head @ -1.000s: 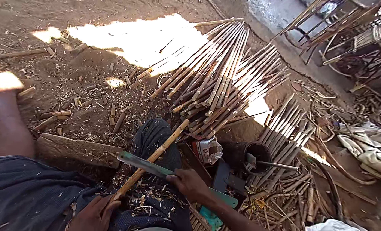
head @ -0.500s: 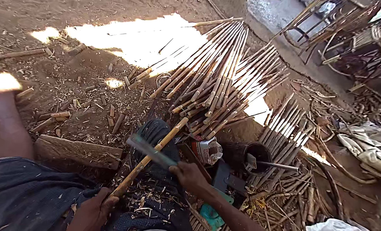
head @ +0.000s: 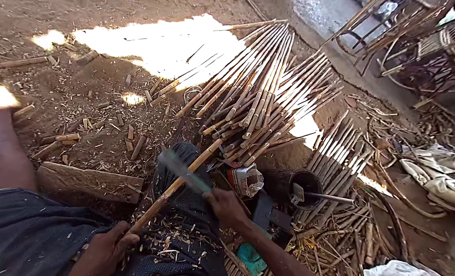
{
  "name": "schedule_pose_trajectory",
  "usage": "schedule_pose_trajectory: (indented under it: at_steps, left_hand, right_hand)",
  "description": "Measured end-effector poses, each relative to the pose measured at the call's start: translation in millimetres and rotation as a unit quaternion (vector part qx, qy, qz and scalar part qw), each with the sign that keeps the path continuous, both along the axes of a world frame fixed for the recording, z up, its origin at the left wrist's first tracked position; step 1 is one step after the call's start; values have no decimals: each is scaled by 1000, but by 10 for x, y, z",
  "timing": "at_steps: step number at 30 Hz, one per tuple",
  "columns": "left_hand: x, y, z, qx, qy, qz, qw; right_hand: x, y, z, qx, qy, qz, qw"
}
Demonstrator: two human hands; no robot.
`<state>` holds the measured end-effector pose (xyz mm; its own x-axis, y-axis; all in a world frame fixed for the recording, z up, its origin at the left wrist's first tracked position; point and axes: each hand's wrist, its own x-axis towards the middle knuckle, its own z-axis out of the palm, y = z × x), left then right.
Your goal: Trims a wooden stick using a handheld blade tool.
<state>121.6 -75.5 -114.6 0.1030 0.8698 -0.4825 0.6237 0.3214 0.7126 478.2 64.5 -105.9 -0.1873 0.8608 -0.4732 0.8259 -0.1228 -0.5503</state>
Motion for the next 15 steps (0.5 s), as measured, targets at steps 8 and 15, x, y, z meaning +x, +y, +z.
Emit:
schedule_pose_trajectory:
  at_steps: [8, 15]
  left_hand:
    - [-25, 71, -11, -35, -52, 13, 998]
    - [-32, 130, 12, -77, -47, 24, 996]
  right_hand:
    - [1, -56, -2, 5, -2, 29, 1000]
    - [-5, -26, -50, 25, -17, 10, 999]
